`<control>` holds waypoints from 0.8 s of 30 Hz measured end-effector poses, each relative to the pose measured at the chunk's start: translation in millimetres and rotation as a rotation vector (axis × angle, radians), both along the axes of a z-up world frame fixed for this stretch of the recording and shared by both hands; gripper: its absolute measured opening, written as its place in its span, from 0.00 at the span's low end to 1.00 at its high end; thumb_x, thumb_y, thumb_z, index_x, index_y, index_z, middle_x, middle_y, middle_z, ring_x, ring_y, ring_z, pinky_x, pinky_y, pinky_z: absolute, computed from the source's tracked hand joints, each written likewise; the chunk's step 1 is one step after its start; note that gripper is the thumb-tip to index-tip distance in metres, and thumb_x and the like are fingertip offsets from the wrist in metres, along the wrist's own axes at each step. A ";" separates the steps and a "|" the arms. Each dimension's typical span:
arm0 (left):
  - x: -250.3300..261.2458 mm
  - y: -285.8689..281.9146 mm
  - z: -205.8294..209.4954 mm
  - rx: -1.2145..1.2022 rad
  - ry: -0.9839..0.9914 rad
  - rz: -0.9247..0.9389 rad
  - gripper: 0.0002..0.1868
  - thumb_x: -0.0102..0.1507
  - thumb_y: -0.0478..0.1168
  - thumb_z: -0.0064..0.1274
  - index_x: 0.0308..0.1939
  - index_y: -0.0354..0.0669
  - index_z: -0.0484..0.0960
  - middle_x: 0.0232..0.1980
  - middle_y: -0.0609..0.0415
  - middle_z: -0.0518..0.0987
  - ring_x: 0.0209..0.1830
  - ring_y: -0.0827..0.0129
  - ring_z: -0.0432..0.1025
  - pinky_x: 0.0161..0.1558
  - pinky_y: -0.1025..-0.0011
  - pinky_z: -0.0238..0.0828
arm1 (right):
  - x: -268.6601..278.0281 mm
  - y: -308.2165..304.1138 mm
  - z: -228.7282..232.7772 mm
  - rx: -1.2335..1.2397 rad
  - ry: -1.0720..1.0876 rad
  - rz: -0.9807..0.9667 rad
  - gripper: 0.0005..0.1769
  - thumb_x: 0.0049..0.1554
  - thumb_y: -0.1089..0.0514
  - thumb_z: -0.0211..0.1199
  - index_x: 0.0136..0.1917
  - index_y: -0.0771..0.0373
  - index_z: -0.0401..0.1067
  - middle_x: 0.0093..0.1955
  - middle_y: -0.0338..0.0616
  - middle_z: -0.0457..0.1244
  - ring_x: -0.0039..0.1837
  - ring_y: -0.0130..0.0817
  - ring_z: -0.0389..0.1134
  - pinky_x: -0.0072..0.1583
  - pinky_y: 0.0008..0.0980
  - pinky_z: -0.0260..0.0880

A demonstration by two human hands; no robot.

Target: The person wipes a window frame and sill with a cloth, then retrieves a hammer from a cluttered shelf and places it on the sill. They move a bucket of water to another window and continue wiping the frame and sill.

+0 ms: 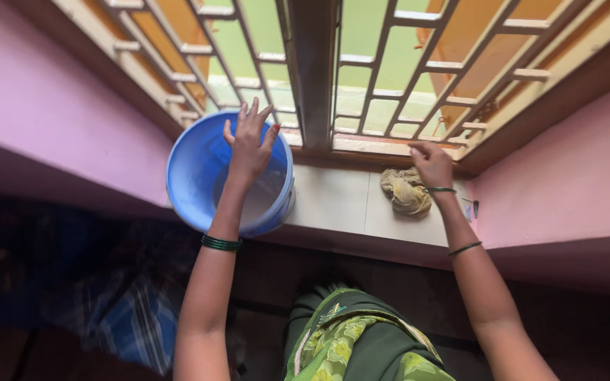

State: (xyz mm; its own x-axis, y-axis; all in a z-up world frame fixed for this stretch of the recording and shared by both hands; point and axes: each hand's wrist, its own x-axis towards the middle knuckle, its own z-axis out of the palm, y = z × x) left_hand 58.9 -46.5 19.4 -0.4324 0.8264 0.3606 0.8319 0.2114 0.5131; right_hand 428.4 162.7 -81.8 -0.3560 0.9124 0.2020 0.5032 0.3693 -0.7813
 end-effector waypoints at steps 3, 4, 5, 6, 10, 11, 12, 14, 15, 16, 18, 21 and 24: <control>26.0 -25.6 8.3 0.012 -0.039 0.072 0.24 0.70 0.52 0.48 0.69 0.54 0.75 0.78 0.48 0.64 0.81 0.53 0.51 0.74 0.37 0.26 | -4.5 0.9 29.5 -0.038 0.067 0.068 0.11 0.62 0.57 0.64 0.56 0.59 0.81 0.49 0.44 0.73 0.49 0.27 0.73 0.54 0.28 0.72; 33.8 -37.4 10.1 0.014 -0.047 0.100 0.23 0.70 0.52 0.48 0.69 0.53 0.75 0.78 0.48 0.65 0.81 0.54 0.52 0.74 0.37 0.25 | -9.2 -2.1 39.4 -0.043 0.115 0.126 0.10 0.63 0.58 0.64 0.56 0.61 0.80 0.50 0.44 0.73 0.50 0.27 0.73 0.54 0.27 0.72; 40.0 -50.8 12.0 0.017 -0.049 0.123 0.23 0.71 0.52 0.48 0.69 0.53 0.75 0.78 0.48 0.65 0.81 0.54 0.52 0.74 0.38 0.25 | -17.3 -7.3 48.6 -0.049 0.163 0.184 0.10 0.63 0.60 0.63 0.57 0.62 0.80 0.50 0.44 0.73 0.51 0.27 0.73 0.54 0.26 0.73; 45.9 -62.6 13.5 0.025 -0.051 0.147 0.23 0.71 0.53 0.47 0.69 0.53 0.76 0.78 0.48 0.65 0.81 0.53 0.52 0.74 0.38 0.25 | -26.1 -12.5 58.3 -0.051 0.210 0.243 0.10 0.63 0.61 0.63 0.57 0.64 0.79 0.51 0.44 0.73 0.53 0.26 0.73 0.55 0.25 0.73; 63.1 -118.3 15.8 0.074 -0.040 0.282 0.24 0.72 0.54 0.47 0.68 0.52 0.77 0.77 0.47 0.67 0.81 0.53 0.54 0.74 0.39 0.27 | -75.4 -54.5 90.2 -0.103 0.304 0.502 0.09 0.64 0.63 0.63 0.56 0.66 0.79 0.51 0.43 0.72 0.54 0.26 0.74 0.57 0.25 0.73; 66.2 -134.4 15.7 0.086 -0.032 0.328 0.23 0.72 0.54 0.46 0.68 0.51 0.77 0.77 0.47 0.67 0.80 0.53 0.54 0.74 0.39 0.27 | -86.8 -68.9 97.4 -0.100 0.320 0.569 0.09 0.64 0.63 0.63 0.56 0.66 0.78 0.51 0.43 0.72 0.55 0.26 0.74 0.58 0.25 0.74; 69.0 -151.1 15.7 0.100 -0.019 0.380 0.23 0.72 0.54 0.46 0.68 0.51 0.77 0.76 0.47 0.68 0.80 0.53 0.55 0.74 0.39 0.27 | -99.2 -81.4 105.0 -0.097 0.341 0.643 0.08 0.64 0.64 0.62 0.56 0.67 0.78 0.52 0.42 0.72 0.55 0.26 0.74 0.59 0.25 0.75; 74.8 -185.6 13.8 0.126 0.001 0.483 0.23 0.72 0.54 0.46 0.67 0.50 0.78 0.76 0.47 0.69 0.80 0.54 0.56 0.75 0.39 0.28 | -121.9 -105.0 117.7 -0.156 0.388 0.784 0.09 0.65 0.65 0.61 0.58 0.68 0.77 0.52 0.43 0.72 0.56 0.27 0.73 0.60 0.26 0.74; 77.3 -203.2 12.4 0.138 0.009 0.533 0.23 0.72 0.54 0.46 0.67 0.50 0.78 0.75 0.48 0.70 0.80 0.54 0.57 0.75 0.39 0.28 | -133.2 -119.6 120.7 -0.192 0.408 0.854 0.09 0.65 0.66 0.61 0.58 0.69 0.76 0.52 0.43 0.72 0.56 0.27 0.73 0.60 0.26 0.74; 79.5 -222.6 11.6 0.151 0.022 0.582 0.23 0.72 0.53 0.46 0.67 0.50 0.78 0.75 0.48 0.71 0.80 0.54 0.57 0.76 0.39 0.28 | -144.3 -134.3 122.8 -0.245 0.421 0.900 0.10 0.66 0.66 0.60 0.59 0.69 0.76 0.52 0.44 0.71 0.56 0.27 0.73 0.60 0.26 0.73; 87.8 -264.0 9.9 0.178 0.033 0.679 0.23 0.72 0.54 0.46 0.66 0.50 0.78 0.74 0.49 0.72 0.79 0.55 0.58 0.76 0.40 0.30 | -164.0 -158.6 126.8 -0.347 0.441 0.989 0.10 0.66 0.67 0.58 0.60 0.70 0.75 0.53 0.44 0.71 0.57 0.28 0.73 0.60 0.26 0.73; 99.2 -325.3 9.4 0.186 0.049 0.839 0.22 0.72 0.54 0.46 0.65 0.50 0.79 0.73 0.50 0.73 0.79 0.56 0.59 0.76 0.41 0.30 | -187.9 -198.7 127.1 -0.316 0.410 1.135 0.12 0.64 0.70 0.56 0.60 0.70 0.75 0.53 0.46 0.71 0.57 0.29 0.73 0.60 0.27 0.73; 114.3 -383.2 7.3 0.215 0.069 0.981 0.21 0.72 0.53 0.45 0.64 0.50 0.80 0.72 0.51 0.74 0.78 0.57 0.60 0.76 0.42 0.32 | -205.5 -238.4 126.3 -0.369 0.393 1.236 0.12 0.66 0.70 0.55 0.60 0.71 0.75 0.52 0.45 0.71 0.56 0.29 0.72 0.58 0.27 0.71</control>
State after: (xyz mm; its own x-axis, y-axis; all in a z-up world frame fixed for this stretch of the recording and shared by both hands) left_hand 173.2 -429.7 26.7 -0.8595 0.0304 0.5102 0.3690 0.7277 0.5782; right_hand 223.0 -75.7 44.4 -0.9537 0.0613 0.2944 -0.2824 0.1536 -0.9469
